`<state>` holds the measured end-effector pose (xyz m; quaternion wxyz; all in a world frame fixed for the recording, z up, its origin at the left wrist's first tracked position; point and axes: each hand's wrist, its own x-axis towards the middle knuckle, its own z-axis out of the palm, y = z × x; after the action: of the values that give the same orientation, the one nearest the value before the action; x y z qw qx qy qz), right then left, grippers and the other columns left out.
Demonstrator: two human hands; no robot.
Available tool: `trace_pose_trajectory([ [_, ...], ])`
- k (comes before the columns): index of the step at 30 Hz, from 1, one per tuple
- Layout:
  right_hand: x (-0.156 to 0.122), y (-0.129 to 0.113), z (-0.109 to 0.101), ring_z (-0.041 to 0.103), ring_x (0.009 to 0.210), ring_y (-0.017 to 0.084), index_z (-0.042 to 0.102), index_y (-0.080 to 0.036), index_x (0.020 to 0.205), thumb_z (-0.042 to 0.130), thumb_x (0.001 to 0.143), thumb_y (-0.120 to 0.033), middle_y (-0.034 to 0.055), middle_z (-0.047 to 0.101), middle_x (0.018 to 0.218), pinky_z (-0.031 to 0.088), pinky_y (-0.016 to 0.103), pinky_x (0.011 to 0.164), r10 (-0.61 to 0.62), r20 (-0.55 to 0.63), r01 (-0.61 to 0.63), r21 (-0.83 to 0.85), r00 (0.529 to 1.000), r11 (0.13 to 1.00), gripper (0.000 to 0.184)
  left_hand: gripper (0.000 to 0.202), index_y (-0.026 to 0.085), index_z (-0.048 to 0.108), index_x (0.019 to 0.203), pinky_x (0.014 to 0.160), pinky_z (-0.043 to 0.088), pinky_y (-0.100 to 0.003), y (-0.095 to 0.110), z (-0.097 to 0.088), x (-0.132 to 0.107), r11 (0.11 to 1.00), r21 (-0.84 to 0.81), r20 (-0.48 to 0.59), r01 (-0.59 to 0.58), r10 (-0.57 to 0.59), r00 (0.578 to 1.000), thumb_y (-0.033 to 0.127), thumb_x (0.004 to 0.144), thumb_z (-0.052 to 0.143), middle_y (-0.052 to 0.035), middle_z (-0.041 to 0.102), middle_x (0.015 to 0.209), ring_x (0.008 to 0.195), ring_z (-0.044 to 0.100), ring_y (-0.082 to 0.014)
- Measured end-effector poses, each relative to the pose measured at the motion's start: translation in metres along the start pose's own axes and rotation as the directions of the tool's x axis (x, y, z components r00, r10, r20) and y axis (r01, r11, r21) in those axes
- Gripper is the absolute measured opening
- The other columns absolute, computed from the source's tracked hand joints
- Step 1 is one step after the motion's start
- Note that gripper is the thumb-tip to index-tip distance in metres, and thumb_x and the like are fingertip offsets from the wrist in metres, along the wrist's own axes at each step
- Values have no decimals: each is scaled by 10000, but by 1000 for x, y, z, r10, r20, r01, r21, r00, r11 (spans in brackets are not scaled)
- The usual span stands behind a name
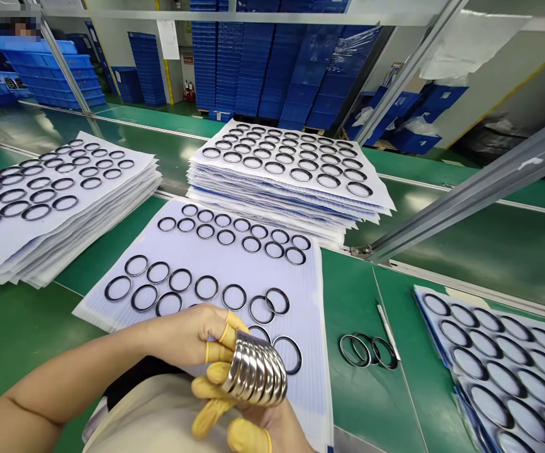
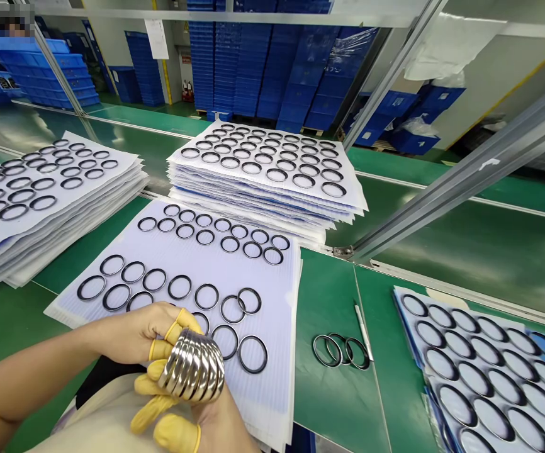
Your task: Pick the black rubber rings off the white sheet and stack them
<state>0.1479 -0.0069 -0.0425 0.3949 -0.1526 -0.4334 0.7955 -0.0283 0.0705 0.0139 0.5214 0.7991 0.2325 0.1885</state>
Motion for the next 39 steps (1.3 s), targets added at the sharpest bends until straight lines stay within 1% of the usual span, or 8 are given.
trace_pose_trajectory([
  [3, -4, 8, -3, 707, 914, 276, 620, -331, 1186, 706, 784, -415, 75, 686, 1184, 529, 477, 834, 14, -23, -14, -4, 1000, 1000, 420, 169, 164, 703, 808, 680, 483, -199, -2, -15, -2, 996, 83, 176, 24, -39, 984, 160, 868, 545, -47, 685, 749, 704, 630, -147],
  [7, -6, 7, -9, 624, 1064, 370, 607, -262, 1202, 832, 609, -409, 119, 685, 1167, 488, 524, 893, -4, -139, -47, -365, 990, 930, 651, 153, 171, 705, 859, 443, 442, -167, -10, -34, -5, 963, -128, 471, 236, -150, 869, 170, 862, 552, 0, 638, 568, 429, 563, -106],
  [13, 6, -22, 2, 613, 1064, 345, 582, -238, 1252, 780, 616, -506, 86, 701, 1105, 413, 469, 1000, -18, -126, -58, -577, 992, 814, 718, 458, 168, 606, 1217, 398, 473, -211, -22, -14, -7, 834, -440, 575, 334, -24, 818, 413, 829, 623, -25, 680, 600, 405, 597, -155],
  [21, 12, -29, 1, 642, 977, 314, 642, -273, 1174, 703, 582, -693, 61, 684, 1089, 509, 411, 876, -84, -29, 57, -513, 996, 857, 728, 671, 93, 568, 1238, 644, 538, -286, -35, 11, -16, 926, -374, 437, 51, 128, 890, 624, 893, 345, -141, 720, 816, 724, 696, -235],
  [24, 8, -22, -2, 651, 939, 323, 512, -241, 1315, 742, 508, -713, 109, 658, 1118, 519, 441, 848, -98, -103, 51, -387, 990, 921, 963, 750, 56, 590, 1197, 760, 532, -319, -31, 14, -15, 924, -382, 345, 31, 111, 932, 659, 889, 266, -198, 692, 986, 879, 673, -261],
  [27, 2, -12, -3, 519, 1169, 367, 401, -250, 1376, 801, 441, -681, 145, 508, 1316, 382, 511, 1012, -139, -228, 56, -338, 964, 939, 1105, 783, 41, 619, 1152, 873, 497, -384, -21, 19, -11, 880, -471, 263, 64, 71, 962, 661, 893, 217, -221, 666, 1058, 989, 636, -293],
  [33, -3, -8, 5, 553, 1074, 336, 379, -279, 1327, 761, 568, -654, 129, 511, 1223, 471, 493, 890, -54, -284, -3, -197, 957, 980, 928, 706, 75, 631, 1148, 814, 516, -336, -13, 26, -11, 841, -522, 277, 141, 11, 961, 663, 864, 360, -177, 685, 1009, 915, 655, -259],
  [39, -3, -17, 6, 575, 957, 299, 507, -237, 1218, 656, 691, -663, 96, 597, 1024, 467, 470, 883, -81, -296, -29, -348, 952, 937, 694, 704, 75, 602, 1124, 803, 517, -368, -13, 33, -16, 770, -611, 302, 184, 13, 953, 681, 851, 370, -178, 675, 971, 916, 663, -284],
])
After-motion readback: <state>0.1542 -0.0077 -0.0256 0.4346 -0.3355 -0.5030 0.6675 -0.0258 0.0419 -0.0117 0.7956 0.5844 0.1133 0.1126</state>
